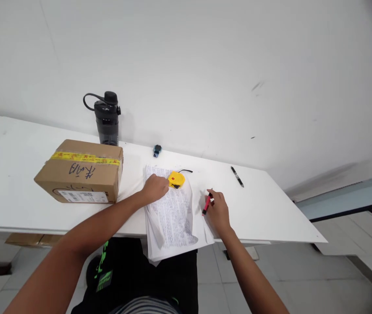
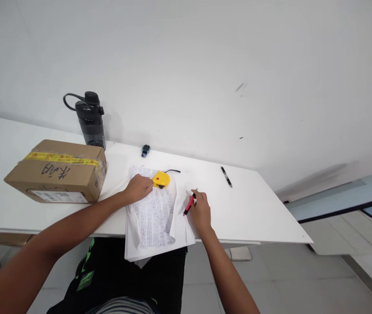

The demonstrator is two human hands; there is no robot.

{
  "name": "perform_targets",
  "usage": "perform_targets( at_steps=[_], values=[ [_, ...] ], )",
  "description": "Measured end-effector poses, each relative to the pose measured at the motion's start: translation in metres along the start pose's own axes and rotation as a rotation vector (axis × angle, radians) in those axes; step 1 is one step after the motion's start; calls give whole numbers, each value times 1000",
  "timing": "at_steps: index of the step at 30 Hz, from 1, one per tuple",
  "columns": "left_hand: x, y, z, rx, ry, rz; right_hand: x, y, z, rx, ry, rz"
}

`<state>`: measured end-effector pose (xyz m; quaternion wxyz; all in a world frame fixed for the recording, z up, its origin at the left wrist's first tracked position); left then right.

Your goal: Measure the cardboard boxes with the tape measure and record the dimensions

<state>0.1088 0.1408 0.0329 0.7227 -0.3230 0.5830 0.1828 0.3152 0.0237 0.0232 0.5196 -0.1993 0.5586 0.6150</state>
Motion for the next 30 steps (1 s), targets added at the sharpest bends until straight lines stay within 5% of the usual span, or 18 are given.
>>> perform_targets(
  at_steps=[5,11,15,20,24,30],
  values=[
    [-2,6,0,28,-41,-23,11,-18,26,114,42,-208],
    [-1,11,-2,44,-66,-47,10,0,40,122,95,-298],
    [-6,12,-6,41,-61,-62,12,53,50,-76,136,-291],
    [-11,12,-9,31,-58,-86,48,121,52,-398,350,-267],
    [-9,16,-9,6,-68,-119,71,134,53,-474,468,-255],
    [-8,24,-8,-27,-80,-122,74,126,51,-473,471,-193]
  ],
)
Point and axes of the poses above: each hand's wrist, its own z-axis towards the middle knuckle, its own x-axis out of the palm, y = z × x, the point moved 9 cm from there along z, towards the middle knuckle, and after that the axes turned 3 degrees about y, right-handed, at the moved point
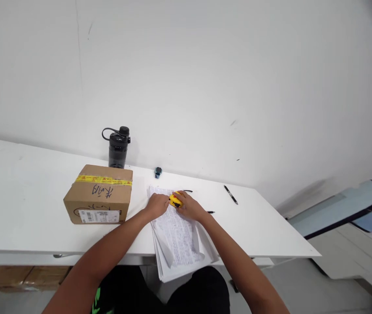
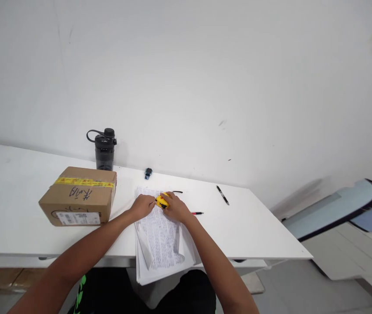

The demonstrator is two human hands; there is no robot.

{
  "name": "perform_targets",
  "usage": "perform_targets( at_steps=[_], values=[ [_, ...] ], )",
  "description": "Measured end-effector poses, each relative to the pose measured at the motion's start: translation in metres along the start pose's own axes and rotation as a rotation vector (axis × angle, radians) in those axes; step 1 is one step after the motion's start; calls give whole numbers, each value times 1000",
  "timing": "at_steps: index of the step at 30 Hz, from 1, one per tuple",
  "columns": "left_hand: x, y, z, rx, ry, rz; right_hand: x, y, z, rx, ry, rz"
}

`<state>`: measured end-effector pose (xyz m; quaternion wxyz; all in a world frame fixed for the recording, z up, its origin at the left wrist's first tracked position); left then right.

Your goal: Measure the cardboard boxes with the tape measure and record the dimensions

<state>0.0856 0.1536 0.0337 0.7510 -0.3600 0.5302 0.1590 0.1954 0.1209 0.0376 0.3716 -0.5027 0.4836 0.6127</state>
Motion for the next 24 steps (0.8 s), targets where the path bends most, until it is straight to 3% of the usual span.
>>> perform_targets(
  at_steps=[9,16,24],
  values=[
    [-6,5,2,-22,-12,44,7,-10,-6,53,-154,103],
    [-10,0,-1,-35,-33,61,1,-3,-15,43,-127,125],
    [-16,0,-3,-68,-70,36,5,-2,-15,27,-230,55]
  ],
)
Point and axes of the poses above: each hand's wrist, its own z-axis towards the middle knuckle, its own x-axis out of the palm, y = z × x, the point moved 9 cm from there along z, towards the middle knuckle, and after that the axes turned 3 degrees about y, right-handed, at the moved point
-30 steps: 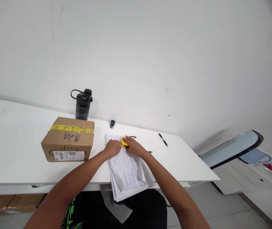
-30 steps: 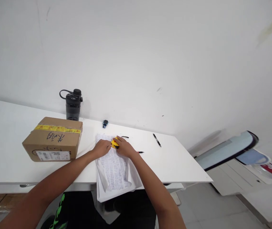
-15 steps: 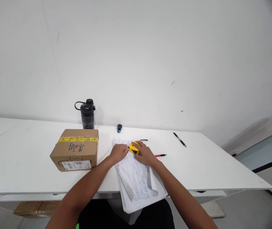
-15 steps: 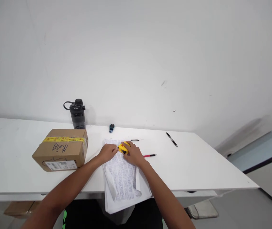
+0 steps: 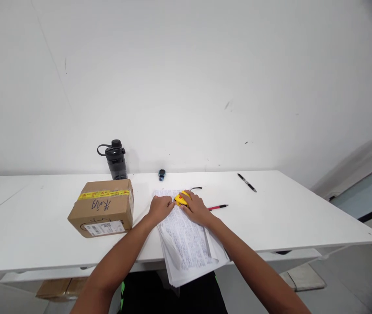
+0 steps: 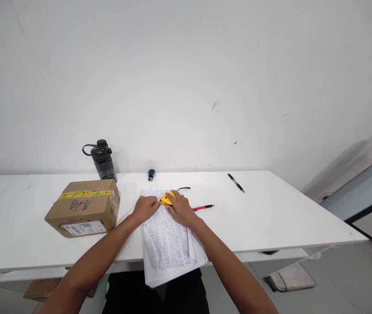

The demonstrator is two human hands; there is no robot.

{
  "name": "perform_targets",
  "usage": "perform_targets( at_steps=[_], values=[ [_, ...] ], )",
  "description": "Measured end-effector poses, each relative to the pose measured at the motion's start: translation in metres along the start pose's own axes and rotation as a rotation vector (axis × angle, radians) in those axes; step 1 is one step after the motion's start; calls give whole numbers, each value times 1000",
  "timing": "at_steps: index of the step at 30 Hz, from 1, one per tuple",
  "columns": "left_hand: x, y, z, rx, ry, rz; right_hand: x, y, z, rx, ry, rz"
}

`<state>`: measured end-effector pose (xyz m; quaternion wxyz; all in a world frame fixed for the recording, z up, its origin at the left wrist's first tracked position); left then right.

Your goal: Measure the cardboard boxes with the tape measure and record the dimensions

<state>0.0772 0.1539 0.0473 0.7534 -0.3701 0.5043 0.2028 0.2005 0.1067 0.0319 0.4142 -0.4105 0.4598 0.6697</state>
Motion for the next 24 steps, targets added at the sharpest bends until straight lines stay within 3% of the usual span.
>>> perform_targets(
  at_steps=[12,17,24],
  values=[
    [-13,5,-1,-36,-59,-37,-2,6,2,72,-77,-106],
    [-8,1,-3,2,-15,-91,-3,2,0,112,-100,-109],
    [1,5,-2,31,20,-150,-13,2,3,73,-24,-58]
  ],
)
Point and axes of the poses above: each hand's wrist, its own z-axis towards the middle knuckle, its own x-axis out of the palm, y = z × x, the point moved 9 cm from there along z, towards the middle knuckle, and after that the axes turned 3 degrees about y, right-handed, at the moved point
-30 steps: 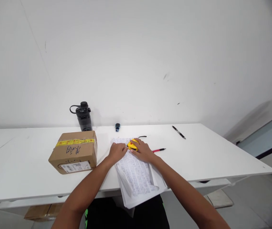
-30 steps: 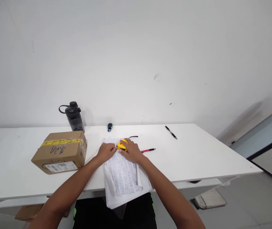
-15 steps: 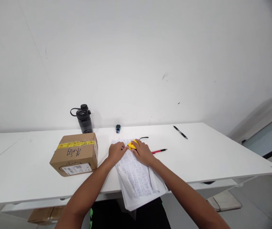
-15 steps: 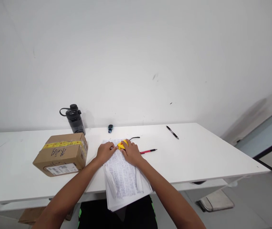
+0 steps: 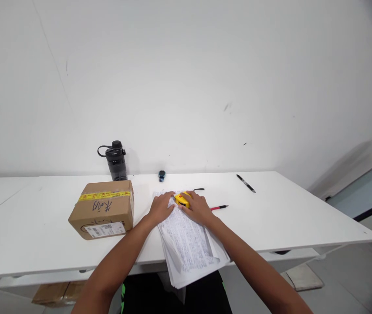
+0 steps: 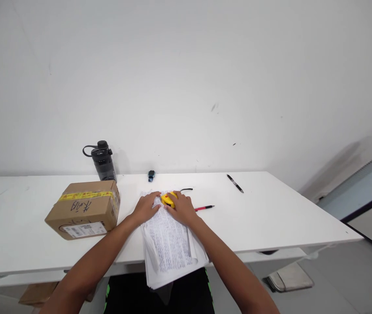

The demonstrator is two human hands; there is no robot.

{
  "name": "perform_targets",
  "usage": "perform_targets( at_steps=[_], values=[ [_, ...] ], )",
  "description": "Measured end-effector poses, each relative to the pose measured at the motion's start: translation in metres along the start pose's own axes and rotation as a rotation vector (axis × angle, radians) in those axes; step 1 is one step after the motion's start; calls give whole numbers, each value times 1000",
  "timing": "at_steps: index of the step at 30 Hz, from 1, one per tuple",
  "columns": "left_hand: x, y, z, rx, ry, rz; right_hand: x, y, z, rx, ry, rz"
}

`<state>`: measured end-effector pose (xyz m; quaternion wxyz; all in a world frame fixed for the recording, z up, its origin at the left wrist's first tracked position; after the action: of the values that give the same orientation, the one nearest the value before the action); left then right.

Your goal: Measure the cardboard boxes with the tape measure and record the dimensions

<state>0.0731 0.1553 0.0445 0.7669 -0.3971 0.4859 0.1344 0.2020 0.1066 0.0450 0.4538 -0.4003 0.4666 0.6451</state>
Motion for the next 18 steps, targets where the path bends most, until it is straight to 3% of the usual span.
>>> perform_targets(
  at_steps=[8,13,18],
  values=[
    [2,2,1,29,-4,-70,-4,-6,6,-160,164,200],
    [-1,7,2,-17,-53,-193,-10,6,9,-190,123,278],
    [-15,4,2,-70,-114,-451,-23,8,-1,-93,27,408]
  ],
)
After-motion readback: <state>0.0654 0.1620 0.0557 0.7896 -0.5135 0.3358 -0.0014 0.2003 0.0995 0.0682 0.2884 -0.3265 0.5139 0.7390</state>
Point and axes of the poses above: each hand's wrist, its own z-axis towards the middle knuckle, its own x-axis out of the palm, y = z × x, the point moved 9 cm from there along z, towards the middle knuckle, and after that the axes turned 3 degrees about y, right-handed, at the moved point
